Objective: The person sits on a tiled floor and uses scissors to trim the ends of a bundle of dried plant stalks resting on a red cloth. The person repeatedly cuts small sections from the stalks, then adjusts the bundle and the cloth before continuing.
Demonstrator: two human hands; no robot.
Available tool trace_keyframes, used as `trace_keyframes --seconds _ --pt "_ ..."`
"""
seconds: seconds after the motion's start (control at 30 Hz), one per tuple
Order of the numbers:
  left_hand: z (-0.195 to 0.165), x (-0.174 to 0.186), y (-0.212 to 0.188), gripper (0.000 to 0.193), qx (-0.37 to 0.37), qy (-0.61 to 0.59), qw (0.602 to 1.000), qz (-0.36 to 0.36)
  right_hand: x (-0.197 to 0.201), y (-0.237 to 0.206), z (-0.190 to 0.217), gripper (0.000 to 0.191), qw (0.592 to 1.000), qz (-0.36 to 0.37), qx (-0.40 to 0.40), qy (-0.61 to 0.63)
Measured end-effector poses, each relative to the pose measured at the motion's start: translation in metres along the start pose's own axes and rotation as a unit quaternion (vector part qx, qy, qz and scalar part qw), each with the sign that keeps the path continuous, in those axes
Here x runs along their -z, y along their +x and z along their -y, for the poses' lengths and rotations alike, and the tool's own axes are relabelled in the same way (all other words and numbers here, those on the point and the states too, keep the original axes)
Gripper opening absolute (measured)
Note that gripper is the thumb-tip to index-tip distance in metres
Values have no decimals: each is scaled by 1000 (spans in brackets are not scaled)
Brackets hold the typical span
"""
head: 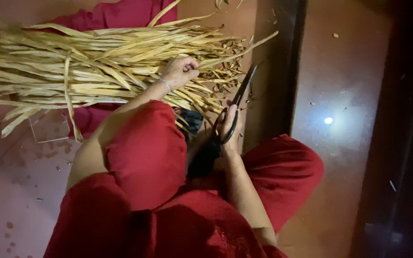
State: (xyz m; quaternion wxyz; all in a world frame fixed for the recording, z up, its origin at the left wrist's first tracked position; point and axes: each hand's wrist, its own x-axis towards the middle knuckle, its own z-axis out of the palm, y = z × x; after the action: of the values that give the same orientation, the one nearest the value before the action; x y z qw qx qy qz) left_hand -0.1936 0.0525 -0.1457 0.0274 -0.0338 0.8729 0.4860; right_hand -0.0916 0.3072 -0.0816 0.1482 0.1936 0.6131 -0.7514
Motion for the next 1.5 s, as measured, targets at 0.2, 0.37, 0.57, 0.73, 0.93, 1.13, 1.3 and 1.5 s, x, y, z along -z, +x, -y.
trace_keyframes --seconds 0.2,0.37,0.57,0.73,0.93,1.13,1.3,1.5 --pt "3 2 -8 20 -12 41 999 7 22 12 3 44 984 -7 134 -116" --pt "1 1 -9 19 38 41 997 43 32 21 2 41 971 -35 197 -133" --pt "-3 3 -10 20 57 88 994 28 32 17 5 47 979 -64 150 -125" --pt "-4 5 -7 23 90 21 995 30 28 11 11 51 981 -76 155 -90" --pt "-3 6 -3 31 13 -5 997 -75 14 -4 -17 47 978 60 92 -176" --pt "-16 15 2 21 -43 271 962 3 1 -11 -52 51 906 131 66 -396" --pt "-45 28 -3 20 -4 386 908 161 2 -16 -48 57 895 145 30 -420" --pt "-46 18 6 40 -7 486 854 185 0 -17 -52 60 881 169 -20 -441"
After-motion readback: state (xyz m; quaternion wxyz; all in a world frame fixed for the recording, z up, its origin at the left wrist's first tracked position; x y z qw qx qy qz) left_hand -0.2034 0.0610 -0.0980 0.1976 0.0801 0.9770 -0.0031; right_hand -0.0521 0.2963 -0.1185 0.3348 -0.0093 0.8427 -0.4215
